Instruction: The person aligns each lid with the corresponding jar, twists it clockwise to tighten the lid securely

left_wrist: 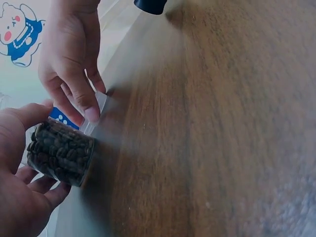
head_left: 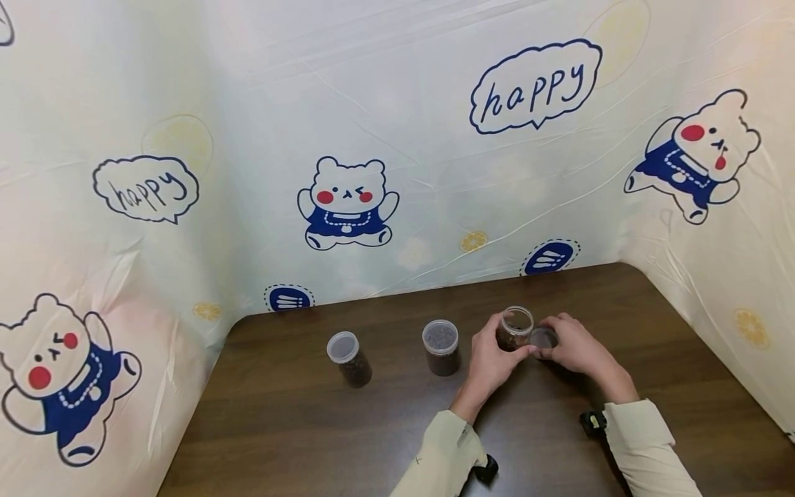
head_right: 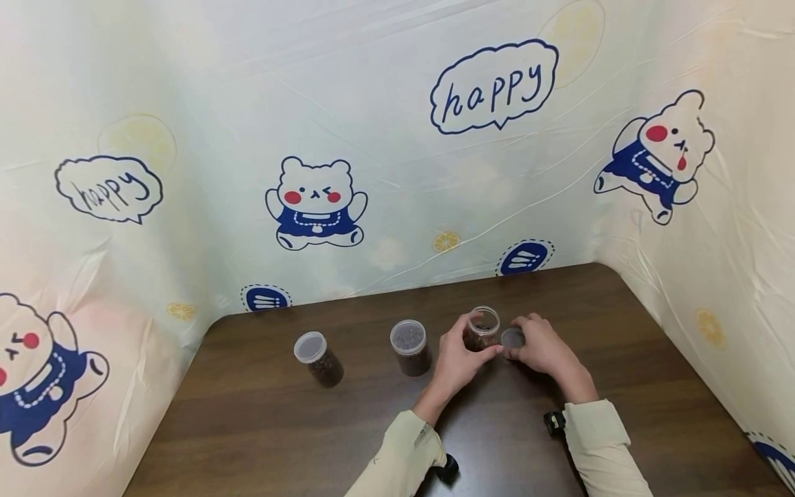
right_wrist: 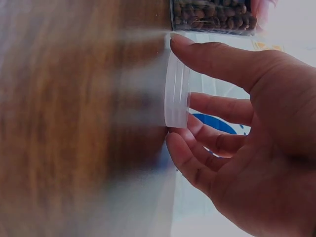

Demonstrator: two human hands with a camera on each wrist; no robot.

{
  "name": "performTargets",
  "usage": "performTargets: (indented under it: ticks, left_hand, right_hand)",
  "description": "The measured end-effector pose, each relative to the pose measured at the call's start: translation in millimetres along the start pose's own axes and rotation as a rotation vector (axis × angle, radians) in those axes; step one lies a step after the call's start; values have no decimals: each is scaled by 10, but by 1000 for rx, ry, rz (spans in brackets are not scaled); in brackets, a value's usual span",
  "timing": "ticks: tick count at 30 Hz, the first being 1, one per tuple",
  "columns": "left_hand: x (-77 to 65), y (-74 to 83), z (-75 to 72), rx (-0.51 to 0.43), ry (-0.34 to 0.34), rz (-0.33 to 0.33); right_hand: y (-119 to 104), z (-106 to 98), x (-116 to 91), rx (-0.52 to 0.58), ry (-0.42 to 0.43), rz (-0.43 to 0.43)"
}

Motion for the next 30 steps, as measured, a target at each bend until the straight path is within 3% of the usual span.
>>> performTargets:
  ticks: [9,17,30]
  left_hand:
    - [-16,32,-40,22,8,3]
    - [-42,163,-123,35,17,22]
    - [-143,413,-415,45,8,60]
  right_hand:
    - [-38,-35,1,-4,9,-3]
    - [-157,-141,-26,4,31,-27]
    - [-430,-281,-62,-4,5,-57]
Point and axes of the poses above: each hand's wrist, its own x-axis towards the middle knuckle, its own z-axis out of the palm, y = z × x, the point moved 3 cm from there along x, towards the middle knuckle, and after that the axes turned 10 degrees about y, right-handed, at the moved point
